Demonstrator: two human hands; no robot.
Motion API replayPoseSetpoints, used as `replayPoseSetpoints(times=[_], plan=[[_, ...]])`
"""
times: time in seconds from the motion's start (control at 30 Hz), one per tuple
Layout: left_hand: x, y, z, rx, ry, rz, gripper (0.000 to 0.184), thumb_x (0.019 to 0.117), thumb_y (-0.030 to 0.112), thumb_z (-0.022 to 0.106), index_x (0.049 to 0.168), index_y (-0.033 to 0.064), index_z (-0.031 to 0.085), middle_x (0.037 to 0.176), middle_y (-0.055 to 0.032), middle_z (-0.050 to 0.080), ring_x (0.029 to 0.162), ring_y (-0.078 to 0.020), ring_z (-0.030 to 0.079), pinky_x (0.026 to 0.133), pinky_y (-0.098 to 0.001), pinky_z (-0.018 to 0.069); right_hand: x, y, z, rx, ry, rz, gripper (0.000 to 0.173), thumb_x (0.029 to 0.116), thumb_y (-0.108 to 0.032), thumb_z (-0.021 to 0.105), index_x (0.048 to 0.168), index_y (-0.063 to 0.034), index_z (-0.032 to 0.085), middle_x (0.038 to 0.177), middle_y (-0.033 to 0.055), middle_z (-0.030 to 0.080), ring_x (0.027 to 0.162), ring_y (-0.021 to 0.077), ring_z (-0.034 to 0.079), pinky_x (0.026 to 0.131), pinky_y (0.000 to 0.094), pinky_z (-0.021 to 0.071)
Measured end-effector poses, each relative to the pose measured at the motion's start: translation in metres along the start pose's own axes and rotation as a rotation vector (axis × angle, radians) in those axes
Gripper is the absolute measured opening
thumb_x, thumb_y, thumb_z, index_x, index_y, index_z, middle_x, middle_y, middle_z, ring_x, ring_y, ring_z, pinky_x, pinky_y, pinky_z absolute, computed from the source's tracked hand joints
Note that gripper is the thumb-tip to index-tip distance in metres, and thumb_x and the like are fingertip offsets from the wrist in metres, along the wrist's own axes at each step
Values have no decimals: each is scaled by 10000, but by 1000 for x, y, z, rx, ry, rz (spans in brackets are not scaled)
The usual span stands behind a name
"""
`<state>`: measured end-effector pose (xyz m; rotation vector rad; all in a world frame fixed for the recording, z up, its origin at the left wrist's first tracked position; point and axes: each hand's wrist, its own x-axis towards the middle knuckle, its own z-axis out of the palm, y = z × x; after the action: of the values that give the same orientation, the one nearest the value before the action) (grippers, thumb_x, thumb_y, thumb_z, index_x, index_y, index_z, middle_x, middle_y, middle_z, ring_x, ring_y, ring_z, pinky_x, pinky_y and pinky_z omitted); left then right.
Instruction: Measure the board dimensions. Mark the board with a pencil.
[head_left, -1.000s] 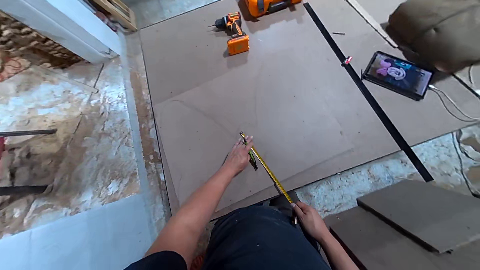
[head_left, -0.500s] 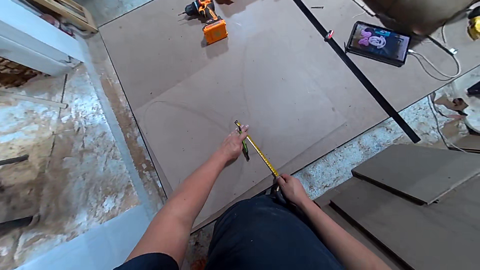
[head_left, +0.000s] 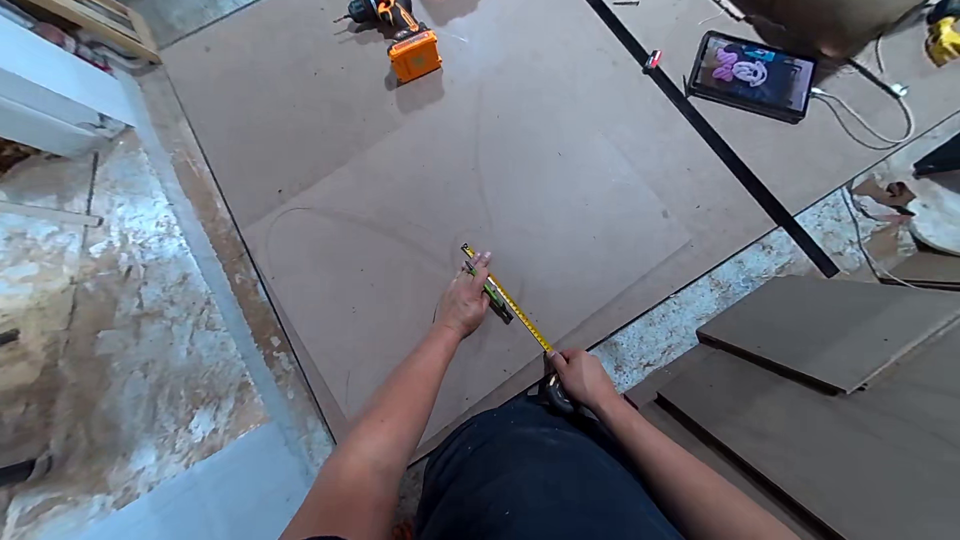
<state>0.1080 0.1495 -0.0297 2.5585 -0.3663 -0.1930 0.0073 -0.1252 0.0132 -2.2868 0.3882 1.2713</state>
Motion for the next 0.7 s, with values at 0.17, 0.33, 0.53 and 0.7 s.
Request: replayPoseSetpoints(times=[0.17,0.33,0.53,0.7], plan=[[1,-6,5,69,53,73,442,963,130,524,1396,50,565,1649,-31,380,1543,-193,307,1265,-444,256,7,-8,-8,110,-128,-36,468,1074,-447,406,897,-176,744,825,41,716,809,216,695,749,507,553],[9,-8,5,93,80,96,430,977,135,517,1397,55,564,1644,-24,390,1544,-183,303,1270,-419,249,15,-9,-4,271,-45,-58,404,1041,-411,504,801,-203,753,739,1,713,718,174,686,676,477,553],[10,-8,6,108,106,114,434,993,154,483,1409,51,555,1648,-41,382,1552,-197,285,1275,-434,235,26,1,-9,386,-135,-172,460,1067,-462,493,826,-195,779,789,-15,760,724,147,718,690,446,588],[10,-10,8,188,105,79,476,992,233,454,1427,68,551,1667,-33,345,1576,-204,215,1292,-453,163,29,-7,-6,296,-84,-91,575,1033,-608,467,765,-194,764,751,0,738,715,179,701,679,487,560]])
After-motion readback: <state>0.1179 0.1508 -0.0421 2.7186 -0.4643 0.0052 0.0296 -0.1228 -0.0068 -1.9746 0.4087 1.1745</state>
